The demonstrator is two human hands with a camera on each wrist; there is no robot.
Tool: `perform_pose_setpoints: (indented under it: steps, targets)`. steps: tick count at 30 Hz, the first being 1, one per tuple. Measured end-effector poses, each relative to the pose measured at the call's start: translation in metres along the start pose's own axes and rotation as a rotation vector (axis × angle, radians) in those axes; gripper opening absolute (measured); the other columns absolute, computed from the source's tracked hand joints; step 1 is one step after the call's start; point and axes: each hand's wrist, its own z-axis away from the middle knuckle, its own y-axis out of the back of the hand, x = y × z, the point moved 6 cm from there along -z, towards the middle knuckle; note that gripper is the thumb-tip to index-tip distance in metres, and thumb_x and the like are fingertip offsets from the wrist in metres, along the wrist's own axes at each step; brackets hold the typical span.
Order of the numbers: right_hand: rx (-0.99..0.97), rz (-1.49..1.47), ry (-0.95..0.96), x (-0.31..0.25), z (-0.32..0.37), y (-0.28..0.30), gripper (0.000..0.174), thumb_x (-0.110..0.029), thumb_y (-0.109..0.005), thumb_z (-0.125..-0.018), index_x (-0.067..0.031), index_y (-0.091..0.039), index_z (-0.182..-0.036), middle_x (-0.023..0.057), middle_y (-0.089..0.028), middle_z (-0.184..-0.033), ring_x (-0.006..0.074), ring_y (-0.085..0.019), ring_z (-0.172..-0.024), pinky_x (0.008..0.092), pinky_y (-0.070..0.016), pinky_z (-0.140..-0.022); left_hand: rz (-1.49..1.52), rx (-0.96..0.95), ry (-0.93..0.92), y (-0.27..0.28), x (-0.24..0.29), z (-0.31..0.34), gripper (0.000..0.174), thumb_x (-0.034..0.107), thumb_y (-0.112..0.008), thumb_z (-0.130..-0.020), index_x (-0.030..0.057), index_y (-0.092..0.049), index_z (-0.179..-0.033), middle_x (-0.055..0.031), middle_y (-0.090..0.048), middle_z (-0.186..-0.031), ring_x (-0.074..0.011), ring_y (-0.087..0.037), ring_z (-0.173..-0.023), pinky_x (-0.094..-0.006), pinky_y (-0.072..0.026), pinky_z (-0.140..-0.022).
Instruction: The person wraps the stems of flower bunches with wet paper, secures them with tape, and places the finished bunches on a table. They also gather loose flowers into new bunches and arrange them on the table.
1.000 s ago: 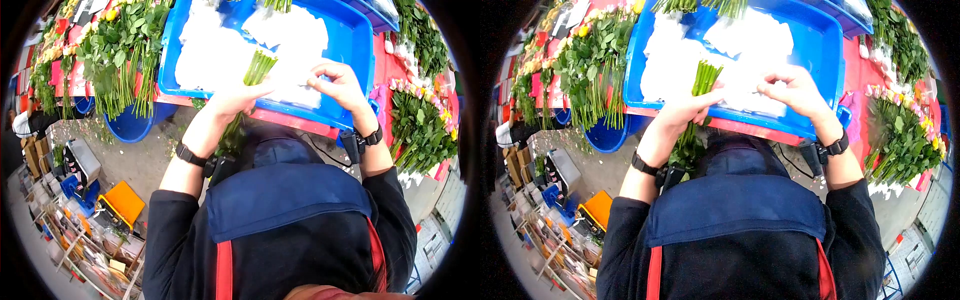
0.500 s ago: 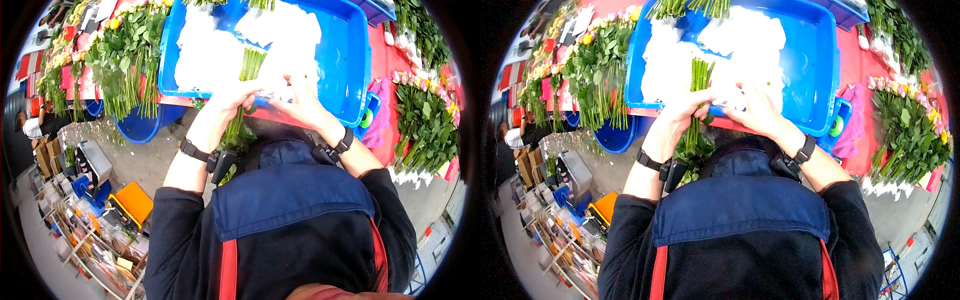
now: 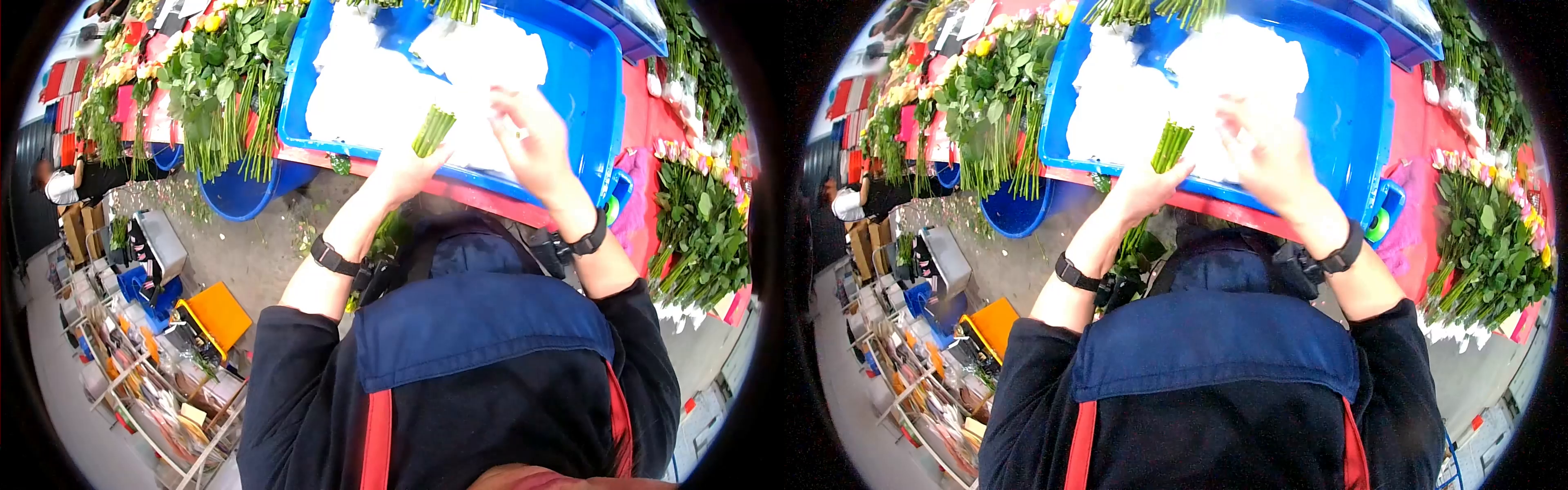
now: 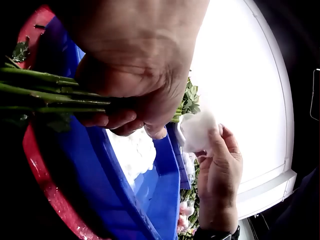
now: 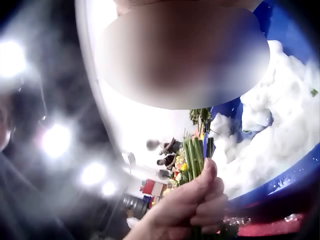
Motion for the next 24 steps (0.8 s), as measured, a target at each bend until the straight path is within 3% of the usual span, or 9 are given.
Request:
perform_pose_setpoints:
  steps: [2, 3, 7, 10, 12, 14, 15, 19, 24]
  targets:
    - [-0.164, 0.112, 0.185, -0.022, 0.004, -0.027, 0.025, -0.007, -0.067, -0.078, -0.0073, -0.065, -0.102, 0.0124, -0.065, -0.104, 0.032, -0.061, -0.099, 0.0388, -0.0511, -0.084, 0.025, 0.059, -0.23, -0.005, -0.003, -0.004, 0.019, 0.014, -0.062, -0.09, 0.0016, -0.063, -0.104, -0.0041, -0.065, -0.084, -0.0106, -0.056, -0.072, -0.0274, -0.0476, -0.062]
    - [-0.191, 0.061, 0.138, -0.025, 0.005, -0.029, 0.027, -0.009, -0.068, -0.078, -0.0069, -0.064, -0.105, 0.0137, -0.064, -0.107, 0.0311, -0.061, -0.102, 0.0381, -0.0503, -0.086, 0.071, 0.018, -0.142, -0.005, -0.009, -0.006, 0.022, 0.012, -0.062, -0.09, -0.0001, -0.062, -0.109, -0.0052, -0.065, -0.094, -0.0128, -0.058, -0.087, -0.0298, -0.0482, -0.077]
    - [-0.264, -0.308, -0.32, 0.007, 0.001, -0.027, 0.038, -0.016, -0.07, -0.081, -0.0026, -0.061, -0.116, 0.017, -0.061, -0.119, 0.0259, -0.057, -0.114, 0.0362, -0.0467, -0.092, -0.008, -0.057, -0.035, -0.009, -0.01, 0.003, 0.023, 0.013, -0.063, -0.089, -0.0004, -0.062, -0.108, -0.0059, -0.067, -0.094, -0.0122, -0.058, -0.086, -0.0296, -0.048, -0.076]
    - [-0.373, -0.512, -0.29, 0.024, 0.007, -0.062, 0.046, -0.019, -0.073, -0.08, -0.0008, -0.059, -0.12, 0.0128, -0.059, -0.123, 0.0188, -0.058, -0.107, 0.0322, -0.0484, -0.085, 0.085, -0.115, -0.082, -0.018, 0.001, 0.009, 0.023, 0.013, -0.065, -0.088, 0.0008, -0.062, -0.107, -0.0061, -0.066, -0.086, -0.01, -0.058, -0.077, -0.0263, -0.0473, -0.066]
    - [-0.428, -0.675, -0.464, 0.026, 0.01, -0.071, 0.056, -0.021, -0.075, -0.078, 0.0013, -0.054, -0.125, 0.0121, -0.06, -0.121, 0.0181, -0.057, -0.109, 0.0307, -0.047, -0.09, 0.33, -0.246, 0.13, -0.012, 0.008, 0.017, 0.03, 0.031, -0.059, -0.092, 0.0025, -0.062, -0.101, -0.007, -0.064, -0.077, -0.0115, -0.058, -0.062, -0.0242, -0.0442, -0.052]
    - [-0.51, -1.016, -0.653, 0.02, 0.012, -0.078, 0.059, -0.02, -0.076, -0.077, 0.0002, -0.053, -0.127, 0.0125, -0.06, -0.121, 0.0187, -0.057, -0.108, 0.0305, -0.0468, -0.091, 0.659, -0.265, 0.259, -0.009, -0.014, 0.014, 0.037, 0.037, -0.052, -0.095, 0.0009, -0.062, -0.096, -0.0084, -0.063, -0.077, -0.0163, -0.059, -0.058, -0.0265, -0.0448, -0.052]
    - [-0.464, -1.096, -0.636, 0.017, 0.014, -0.08, 0.055, -0.02, -0.076, -0.078, -0.0005, -0.054, -0.125, 0.0106, -0.061, -0.115, 0.0169, -0.058, -0.103, 0.0291, -0.0492, -0.084, 0.653, -0.178, 0.11, -0.008, -0.009, 0.018, 0.042, 0.04, -0.043, -0.097, 0.0017, -0.061, -0.091, -0.0076, -0.06, -0.071, -0.0146, -0.054, -0.049, -0.0251, -0.0373, -0.042]
    - [-0.195, -1.353, -0.581, -0.001, 0.013, -0.084, 0.044, -0.018, -0.077, -0.078, -0.0023, -0.058, -0.115, 0.0043, -0.062, -0.099, 0.0123, -0.059, -0.088, 0.0263, -0.054, -0.068, 0.765, -0.102, 0.31, -0.009, -0.016, 0.012, 0.036, 0.028, -0.031, -0.099, 0.002, -0.056, -0.101, -0.0097, -0.059, -0.076, -0.0172, -0.056, -0.058, -0.0282, -0.0429, -0.044]
    - [-0.251, -1.354, -0.749, 0.015, 0.025, -0.101, 0.042, -0.019, -0.077, -0.078, -0.002, -0.06, -0.113, 0.0039, -0.063, -0.097, 0.0122, -0.059, -0.089, 0.0272, -0.0523, -0.073, 0.872, -0.08, 0.43, -0.018, -0.004, 0.009, 0.037, 0.036, -0.045, -0.097, 0.001, -0.055, -0.103, -0.009, -0.059, -0.078, -0.0173, -0.055, -0.053, -0.0276, -0.0404, -0.044]
